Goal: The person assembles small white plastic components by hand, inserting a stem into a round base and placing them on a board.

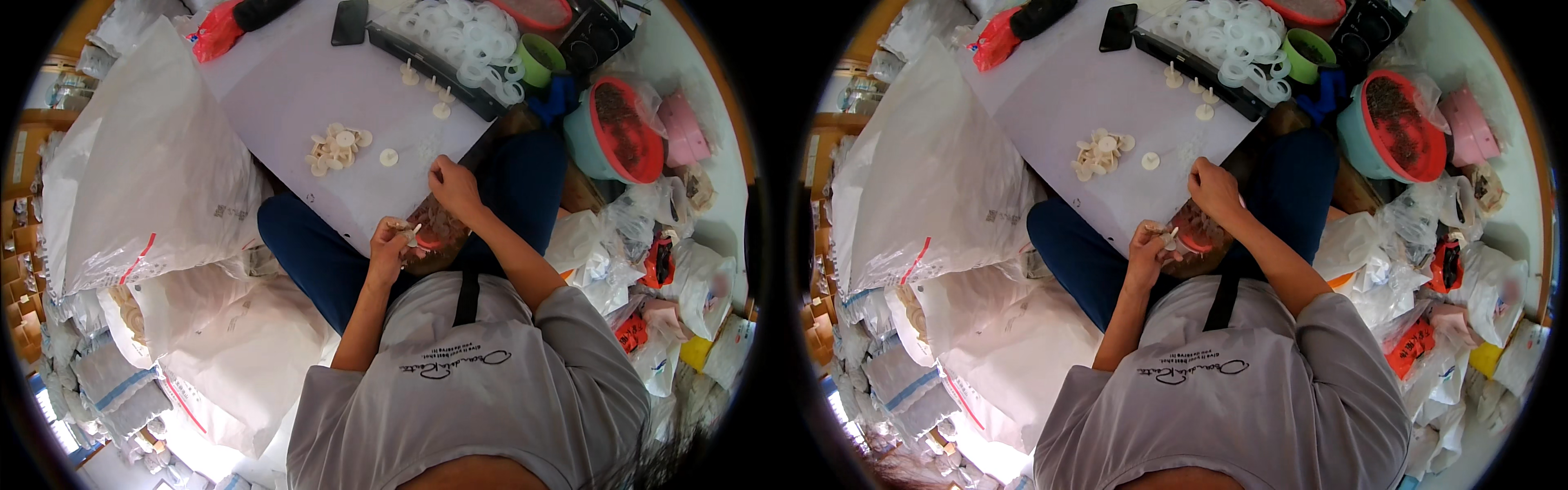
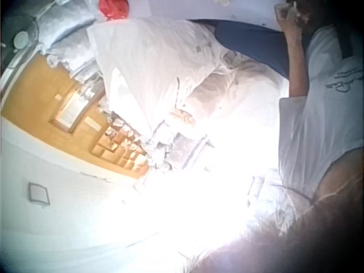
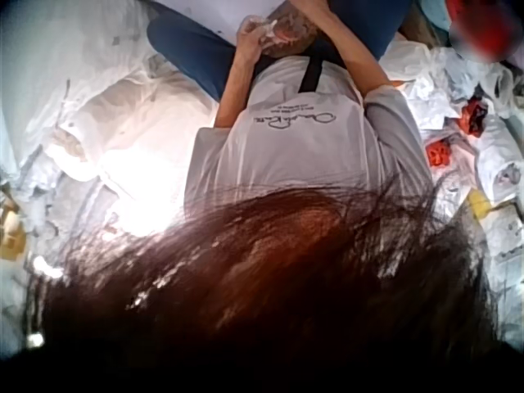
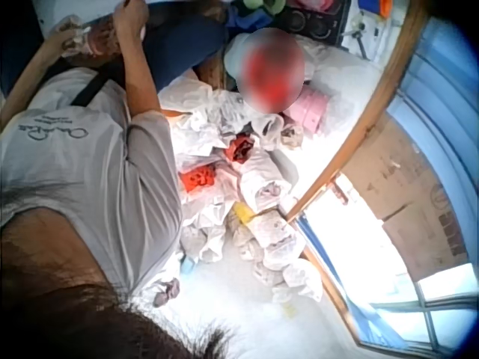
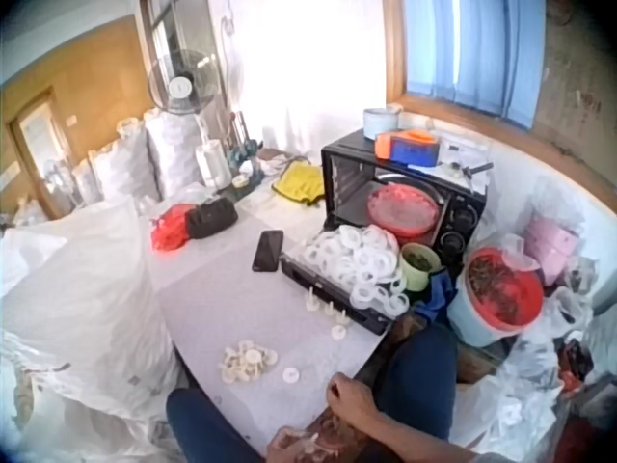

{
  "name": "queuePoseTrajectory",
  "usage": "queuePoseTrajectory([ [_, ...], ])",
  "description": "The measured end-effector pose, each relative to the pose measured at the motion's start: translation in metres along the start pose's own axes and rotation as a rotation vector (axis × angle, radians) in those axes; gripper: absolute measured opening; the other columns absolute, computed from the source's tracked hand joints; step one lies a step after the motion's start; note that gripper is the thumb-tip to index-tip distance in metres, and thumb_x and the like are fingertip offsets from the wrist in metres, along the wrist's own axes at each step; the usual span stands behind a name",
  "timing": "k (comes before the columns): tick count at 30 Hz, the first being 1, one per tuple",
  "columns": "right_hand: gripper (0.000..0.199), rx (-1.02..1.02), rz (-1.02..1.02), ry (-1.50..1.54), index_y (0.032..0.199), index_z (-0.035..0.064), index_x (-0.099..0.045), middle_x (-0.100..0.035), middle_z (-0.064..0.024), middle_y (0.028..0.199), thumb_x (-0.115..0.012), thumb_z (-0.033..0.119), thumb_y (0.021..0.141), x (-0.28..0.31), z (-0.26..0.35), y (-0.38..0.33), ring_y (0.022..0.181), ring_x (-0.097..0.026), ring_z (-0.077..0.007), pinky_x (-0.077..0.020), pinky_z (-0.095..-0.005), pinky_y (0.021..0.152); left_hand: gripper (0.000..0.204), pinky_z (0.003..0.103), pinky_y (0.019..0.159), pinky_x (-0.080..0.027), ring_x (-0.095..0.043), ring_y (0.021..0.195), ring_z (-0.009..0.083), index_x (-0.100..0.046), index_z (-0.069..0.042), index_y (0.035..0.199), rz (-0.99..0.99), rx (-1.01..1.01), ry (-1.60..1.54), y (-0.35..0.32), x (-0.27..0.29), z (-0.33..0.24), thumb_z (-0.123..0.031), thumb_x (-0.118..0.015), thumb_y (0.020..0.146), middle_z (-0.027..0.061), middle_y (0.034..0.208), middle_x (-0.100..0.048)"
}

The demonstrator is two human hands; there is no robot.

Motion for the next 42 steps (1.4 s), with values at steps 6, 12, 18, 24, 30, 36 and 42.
queuePoseTrajectory([
  [6, 0.010, 0.085, -0.043, -0.192, 0.081, 0.0050, -0.051, -0.058, -0.0149, 0.069, -0.055, 0.013, 0.076, -0.007, 0.008, 0.001, 0.067, -0.057, -0.0332, -0.0449, -0.0415, 0.059, 0.013, 0.030, 0.053, -0.054, -0.053, 0.057, 0.0128, -0.053, -0.001, 0.092, -0.026, 0.050, -0.033, 0.000, 0.002, 0.007, 0.002, -0.050, 0.079, 0.0075, 0.080, -0.056],
  [12, 0.010, 0.051, 0.025, -0.220, 0.080, 0.0051, -0.052, -0.059, -0.0156, 0.069, -0.055, 0.013, 0.074, -0.007, 0.008, 0.005, 0.068, -0.058, -0.0340, -0.0449, -0.0429, 0.061, 0.026, 0.024, 0.051, -0.044, -0.047, 0.053, 0.0118, -0.055, 0.002, 0.100, -0.177, -0.291, 0.799, -0.002, -0.016, -0.046, -0.006, -0.063, 0.076, 0.0059, 0.078, -0.055],
  [18, 0.012, -0.015, 0.084, -0.203, 0.079, 0.0023, -0.052, -0.060, -0.0180, 0.073, -0.054, 0.013, 0.073, -0.006, 0.006, 0.007, 0.072, -0.058, -0.0353, -0.0455, -0.0441, 0.063, 0.034, 0.027, 0.055, -0.042, -0.049, 0.059, 0.0165, -0.056, 0.000, 0.102, -0.343, -0.637, 1.001, 0.060, -0.023, -0.115, -0.007, -0.068, 0.071, 0.0077, 0.081, -0.053],
  [24, 0.013, -0.069, 0.106, -0.205, 0.078, 0.0023, -0.055, -0.061, -0.0177, 0.072, -0.056, 0.013, 0.071, -0.011, 0.003, 0.012, 0.072, -0.059, -0.0345, -0.0459, -0.0438, 0.065, 0.015, 0.026, 0.061, -0.047, -0.057, 0.070, 0.0174, -0.063, -0.001, 0.088, -0.305, -0.791, 1.089, 0.086, -0.015, -0.117, -0.002, -0.064, 0.074, 0.0092, 0.083, -0.056],
  [30, 0.013, -0.033, 0.128, -0.161, 0.077, 0.0013, -0.056, -0.061, -0.0177, 0.073, -0.056, 0.012, 0.070, -0.011, 0.000, 0.013, 0.071, -0.059, -0.0338, -0.0462, -0.0418, 0.066, 0.014, 0.025, 0.062, -0.049, -0.058, 0.078, 0.0147, -0.061, -0.001, 0.095, -0.247, -0.738, 0.860, 0.051, -0.011, -0.115, -0.004, -0.054, 0.083, 0.0090, 0.093, -0.060],
  [36, 0.012, -0.151, 0.273, 0.474, 0.080, -0.0012, -0.054, -0.060, -0.0094, 0.068, -0.059, 0.006, 0.072, -0.023, 0.002, -0.011, 0.063, -0.058, -0.0170, -0.0461, -0.0278, 0.058, 0.022, 0.023, 0.055, -0.050, -0.056, 0.066, 0.0119, -0.054, 0.000, 0.110, -0.112, -0.395, 0.360, 0.015, -0.001, -0.074, -0.008, -0.048, 0.090, 0.0096, 0.092, -0.059],
  [42, 0.008, -0.162, 0.450, 0.786, 0.081, -0.0011, -0.053, -0.057, -0.0033, 0.068, -0.056, 0.003, 0.075, -0.035, 0.044, -0.038, 0.062, -0.054, -0.0075, -0.0445, -0.0217, 0.056, 0.018, 0.022, 0.044, -0.044, -0.049, 0.053, 0.0082, -0.054, -0.001, 0.105, -0.085, -0.329, 0.414, -0.001, -0.006, -0.064, -0.007, -0.049, 0.089, 0.0085, 0.085, -0.058],
])
Point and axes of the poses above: each hand's wrist, its own y-axis towards the middle knuckle, its own x-axis out of the back of the hand, z = x × y, the point moved 10 cm from there along y, towards the middle knuckle
